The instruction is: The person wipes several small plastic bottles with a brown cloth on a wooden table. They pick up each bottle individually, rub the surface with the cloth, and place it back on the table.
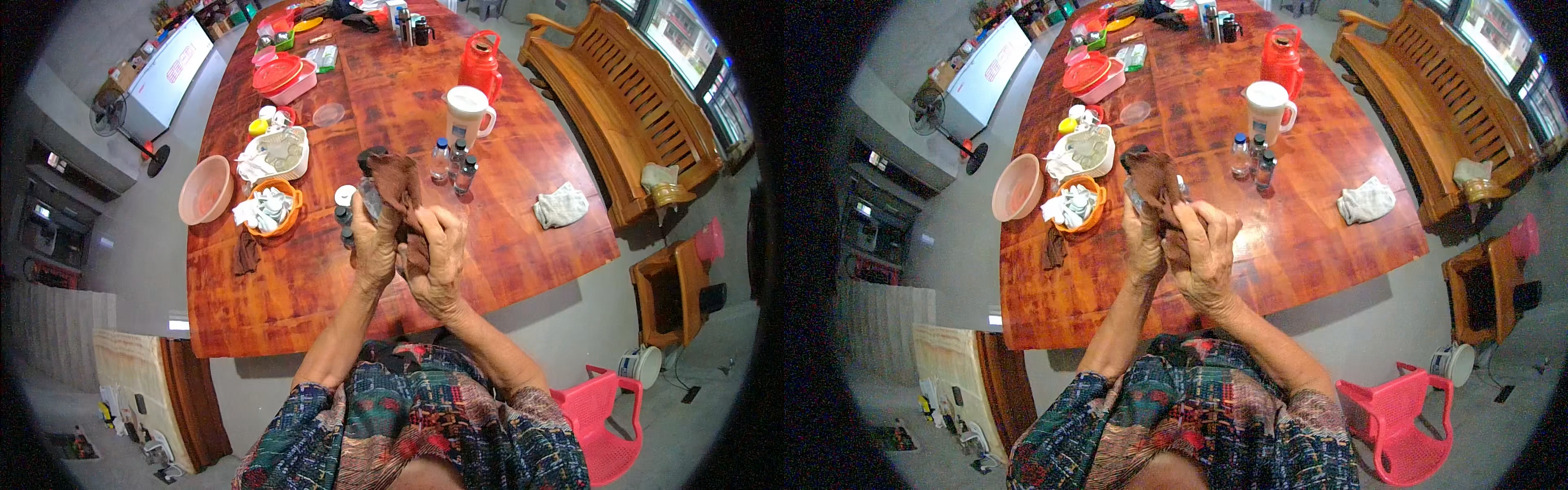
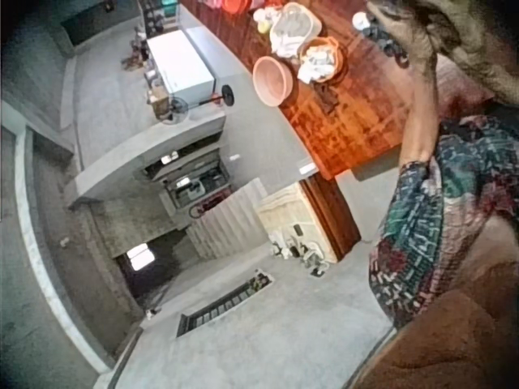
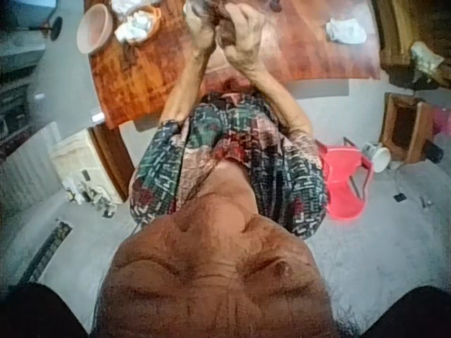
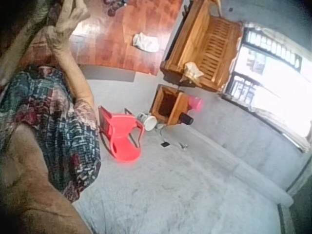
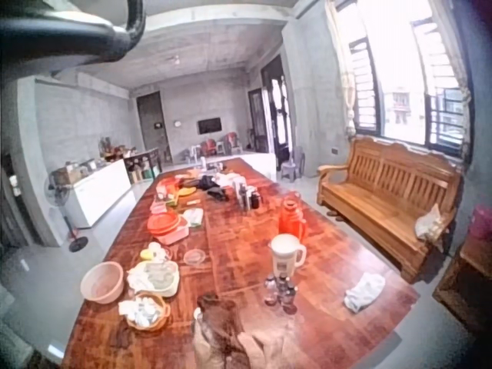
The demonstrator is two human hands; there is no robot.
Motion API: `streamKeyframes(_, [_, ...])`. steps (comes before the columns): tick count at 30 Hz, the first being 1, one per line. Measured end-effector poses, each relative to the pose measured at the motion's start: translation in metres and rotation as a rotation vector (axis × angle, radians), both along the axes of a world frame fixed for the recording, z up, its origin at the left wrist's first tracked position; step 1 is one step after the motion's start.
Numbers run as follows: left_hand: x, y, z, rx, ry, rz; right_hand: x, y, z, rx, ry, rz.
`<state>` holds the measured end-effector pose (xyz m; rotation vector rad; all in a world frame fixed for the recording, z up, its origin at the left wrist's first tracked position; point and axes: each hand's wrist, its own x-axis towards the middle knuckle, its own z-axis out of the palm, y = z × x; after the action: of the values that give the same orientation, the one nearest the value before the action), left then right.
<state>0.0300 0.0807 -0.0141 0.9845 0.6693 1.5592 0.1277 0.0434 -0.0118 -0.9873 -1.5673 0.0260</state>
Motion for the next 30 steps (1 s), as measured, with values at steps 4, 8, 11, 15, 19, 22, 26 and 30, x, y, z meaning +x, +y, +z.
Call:
streamKeyframes(4, [0.0,0.0,0.009,0.056,0.02,0.037,-0.012,-0.019,-0.038,-0.488,0.67,0.207])
streamKeyframes(8, [0.003,-0.009,0.007,0.043,0.038,0.042,0.008,-0.011,-0.026,-0.809,1.321,0.611])
streamKeyframes(11, [0.012,-0.012,-0.004,0.089,0.144,0.142,0.015,-0.01,-0.033,-0.985,1.594,0.827])
streamKeyframes(15, [0.027,-0.019,-0.002,0.064,0.216,0.158,0.016,-0.016,-0.043,-1.146,1.698,0.811])
streamKeyframes(19, [0.02,-0.002,-0.054,0.003,0.362,0.253,0.026,-0.023,-0.056,-1.271,1.42,0.541])
streamKeyframes(22, [0.037,0.008,-0.058,-0.04,0.048,0.248,0.042,-0.026,-0.074,-1.179,0.848,0.327])
streamKeyframes(26, [0.046,0.019,-0.058,-0.127,0.136,0.088,0.064,-0.017,-0.07,-0.819,0.234,0.06])
streamKeyframes(30, [0.079,0.012,-0.047,-0.165,0.212,-0.015,0.082,0.015,-0.048,-0.661,0.165,0.022])
